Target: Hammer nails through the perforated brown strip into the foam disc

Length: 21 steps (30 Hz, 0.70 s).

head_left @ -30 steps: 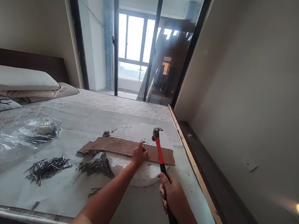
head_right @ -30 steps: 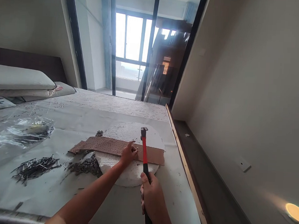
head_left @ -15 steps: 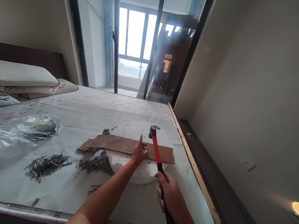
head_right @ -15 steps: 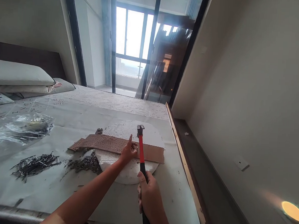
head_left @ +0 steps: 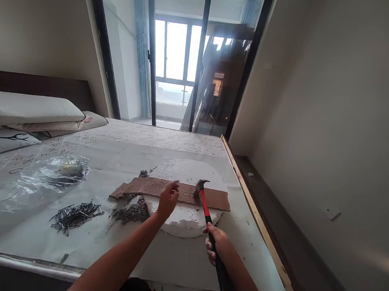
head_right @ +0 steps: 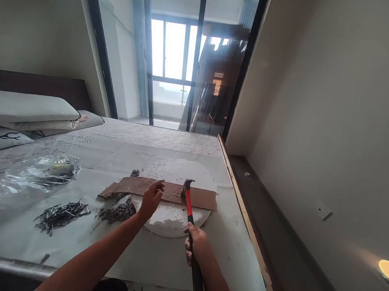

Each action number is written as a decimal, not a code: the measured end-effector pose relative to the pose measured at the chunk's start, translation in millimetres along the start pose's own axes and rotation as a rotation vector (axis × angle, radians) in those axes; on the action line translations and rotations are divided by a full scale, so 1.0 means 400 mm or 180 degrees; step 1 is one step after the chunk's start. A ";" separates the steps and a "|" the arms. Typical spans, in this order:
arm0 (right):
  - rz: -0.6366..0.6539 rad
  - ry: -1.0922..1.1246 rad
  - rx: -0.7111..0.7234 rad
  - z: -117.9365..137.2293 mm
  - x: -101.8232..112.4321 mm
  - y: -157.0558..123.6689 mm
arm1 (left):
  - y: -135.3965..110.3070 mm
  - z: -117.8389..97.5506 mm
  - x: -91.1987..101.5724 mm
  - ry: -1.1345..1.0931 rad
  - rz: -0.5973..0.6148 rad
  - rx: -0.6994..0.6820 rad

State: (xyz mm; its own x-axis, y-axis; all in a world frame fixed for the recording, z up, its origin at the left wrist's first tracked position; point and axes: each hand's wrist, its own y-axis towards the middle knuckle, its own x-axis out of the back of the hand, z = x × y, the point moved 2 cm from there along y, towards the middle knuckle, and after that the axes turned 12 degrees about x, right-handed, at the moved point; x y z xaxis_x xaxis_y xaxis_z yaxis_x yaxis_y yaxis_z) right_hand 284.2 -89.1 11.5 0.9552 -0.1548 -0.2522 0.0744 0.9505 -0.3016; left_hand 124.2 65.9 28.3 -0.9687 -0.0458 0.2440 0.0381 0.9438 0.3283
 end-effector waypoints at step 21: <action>0.0177 0.0497 -0.0084 0.048 0.009 -0.050 | -0.236 0.190 0.347 0.3262 0.1358 0.0454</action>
State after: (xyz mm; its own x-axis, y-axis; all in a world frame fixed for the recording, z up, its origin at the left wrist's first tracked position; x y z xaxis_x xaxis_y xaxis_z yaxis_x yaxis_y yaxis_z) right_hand 291.5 -103.4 34.2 0.9014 -0.1439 -0.4083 0.0131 0.9518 -0.3066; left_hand -32.7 -4.7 -38.2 -0.2205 0.1047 0.9697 0.2267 0.9725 -0.0534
